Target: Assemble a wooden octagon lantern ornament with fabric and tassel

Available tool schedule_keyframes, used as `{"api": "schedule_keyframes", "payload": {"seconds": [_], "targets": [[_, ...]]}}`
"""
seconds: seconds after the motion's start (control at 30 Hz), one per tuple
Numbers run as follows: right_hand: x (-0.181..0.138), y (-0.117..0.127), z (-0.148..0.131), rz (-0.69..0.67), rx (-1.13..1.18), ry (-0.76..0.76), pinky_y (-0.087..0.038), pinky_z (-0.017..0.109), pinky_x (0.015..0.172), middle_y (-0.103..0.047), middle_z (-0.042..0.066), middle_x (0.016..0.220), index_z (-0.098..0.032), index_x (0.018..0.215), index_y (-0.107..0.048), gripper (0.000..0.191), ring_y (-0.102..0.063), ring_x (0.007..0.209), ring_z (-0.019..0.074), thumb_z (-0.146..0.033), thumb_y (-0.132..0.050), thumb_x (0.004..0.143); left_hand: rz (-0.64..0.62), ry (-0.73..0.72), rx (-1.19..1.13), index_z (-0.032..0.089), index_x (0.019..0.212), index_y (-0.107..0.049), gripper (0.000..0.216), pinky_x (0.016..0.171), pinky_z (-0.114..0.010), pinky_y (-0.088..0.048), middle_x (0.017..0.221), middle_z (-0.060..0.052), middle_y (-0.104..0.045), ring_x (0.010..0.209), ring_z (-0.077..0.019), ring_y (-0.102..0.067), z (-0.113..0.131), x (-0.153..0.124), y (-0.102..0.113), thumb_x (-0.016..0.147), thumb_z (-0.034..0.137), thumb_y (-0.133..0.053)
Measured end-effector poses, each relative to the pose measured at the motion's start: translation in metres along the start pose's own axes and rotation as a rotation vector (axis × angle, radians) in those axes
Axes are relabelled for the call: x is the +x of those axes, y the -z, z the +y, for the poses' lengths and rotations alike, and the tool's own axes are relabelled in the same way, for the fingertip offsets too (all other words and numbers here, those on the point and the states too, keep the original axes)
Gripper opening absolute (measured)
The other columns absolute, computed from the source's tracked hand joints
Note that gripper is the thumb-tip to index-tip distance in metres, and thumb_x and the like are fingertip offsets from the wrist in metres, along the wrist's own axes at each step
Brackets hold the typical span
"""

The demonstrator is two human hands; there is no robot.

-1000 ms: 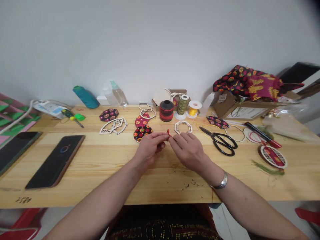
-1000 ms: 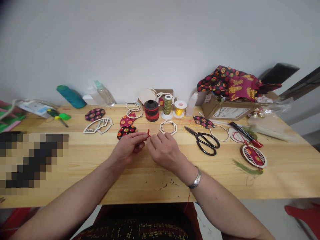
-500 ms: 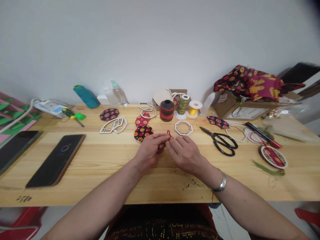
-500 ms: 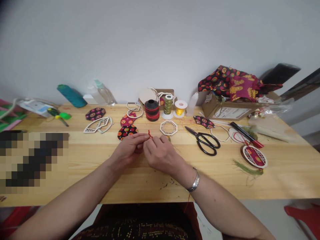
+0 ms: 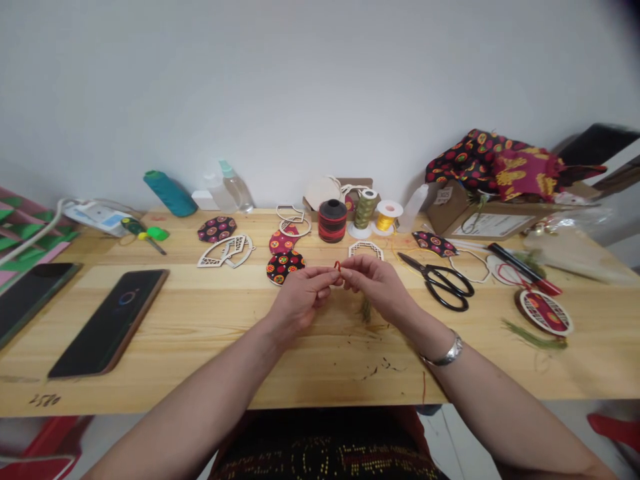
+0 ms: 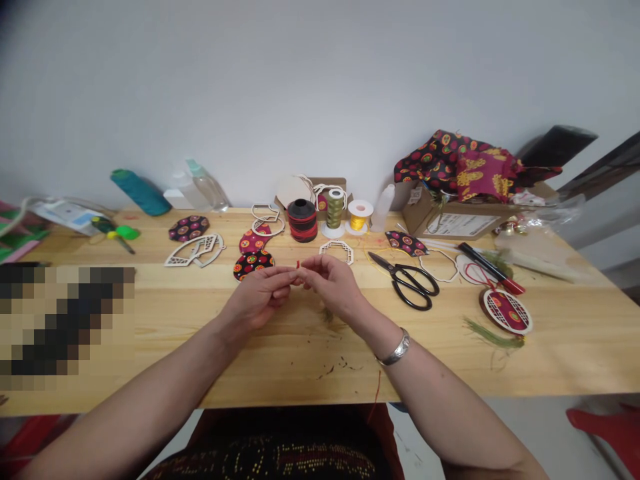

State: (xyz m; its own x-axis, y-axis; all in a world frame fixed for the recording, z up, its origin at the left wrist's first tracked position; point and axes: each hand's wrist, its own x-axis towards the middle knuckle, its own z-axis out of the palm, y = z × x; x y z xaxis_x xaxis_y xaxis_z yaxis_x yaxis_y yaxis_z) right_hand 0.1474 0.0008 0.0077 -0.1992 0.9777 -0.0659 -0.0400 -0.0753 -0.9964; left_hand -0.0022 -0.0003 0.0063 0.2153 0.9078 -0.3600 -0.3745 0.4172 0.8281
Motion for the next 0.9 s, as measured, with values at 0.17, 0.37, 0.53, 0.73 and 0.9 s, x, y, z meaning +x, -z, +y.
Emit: {"api": "schedule_keyframes", "payload": {"seconds": [0.17, 0.37, 0.53, 0.73, 0.9], "targets": [[0.0008, 0.0004, 0.0023, -0.037, 0.124, -0.052, -0.040, 0.024, 0.054, -0.060, -0.003, 0.064, -0.017, 0.085, -0.061, 0.033, -0.050, 0.054, 0.0073, -0.030, -0.077, 0.060, -0.036, 0.000, 0.034, 0.008, 0.071, -0.071, 0.020, 0.040, -0.017, -0.014, 0.062, -0.002, -0.061, 0.041, 0.0010, -0.033, -0.0012, -0.0005, 0.0004, 0.058, 0.021, -0.078], [0.0012, 0.0059, 0.0002, -0.076, 0.179, -0.113, -0.036, 0.022, 0.052, -0.061, -0.003, 0.064, -0.015, 0.081, -0.064, 0.026, -0.048, 0.052, 0.0058, -0.030, -0.076, 0.063, -0.038, 0.006, 0.048, 0.010, 0.070, -0.072, 0.019, 0.042, -0.018, -0.017, 0.063, -0.003, -0.063, 0.043, 0.0001, -0.036, -0.0018, -0.0007, 0.0011, 0.058, 0.023, -0.079], [0.0005, 0.0051, -0.0023, -0.095, 0.178, -0.169, -0.034, 0.022, 0.051, -0.062, 0.000, 0.062, -0.013, 0.072, -0.065, 0.029, -0.051, 0.053, 0.0067, -0.042, -0.067, 0.073, -0.013, -0.004, 0.073, 0.010, 0.065, -0.071, 0.020, 0.042, -0.019, -0.017, 0.059, -0.002, -0.062, 0.041, -0.0007, -0.036, 0.0002, -0.0017, -0.0008, 0.055, 0.025, -0.079], [0.0017, 0.0040, 0.0006, -0.056, 0.208, -0.185, -0.035, 0.022, 0.052, -0.063, -0.002, 0.060, -0.013, 0.081, -0.069, 0.026, -0.047, 0.051, 0.0053, -0.030, -0.076, 0.062, -0.026, -0.051, 0.172, 0.010, 0.064, -0.071, 0.015, 0.044, -0.020, -0.018, 0.059, -0.003, -0.063, 0.043, -0.0014, -0.036, -0.0001, -0.0031, -0.0027, 0.058, 0.023, -0.077], [0.0019, 0.0066, 0.0028, -0.096, 0.226, -0.200, -0.033, 0.021, 0.049, -0.063, -0.001, 0.060, -0.015, 0.080, -0.070, 0.025, -0.047, 0.049, 0.0050, -0.033, -0.076, 0.064, -0.034, -0.042, 0.179, 0.011, 0.064, -0.072, 0.015, 0.044, -0.021, -0.017, 0.058, -0.002, -0.064, 0.043, -0.0018, -0.034, 0.0001, -0.0018, -0.0027, 0.058, 0.024, -0.076]]}}
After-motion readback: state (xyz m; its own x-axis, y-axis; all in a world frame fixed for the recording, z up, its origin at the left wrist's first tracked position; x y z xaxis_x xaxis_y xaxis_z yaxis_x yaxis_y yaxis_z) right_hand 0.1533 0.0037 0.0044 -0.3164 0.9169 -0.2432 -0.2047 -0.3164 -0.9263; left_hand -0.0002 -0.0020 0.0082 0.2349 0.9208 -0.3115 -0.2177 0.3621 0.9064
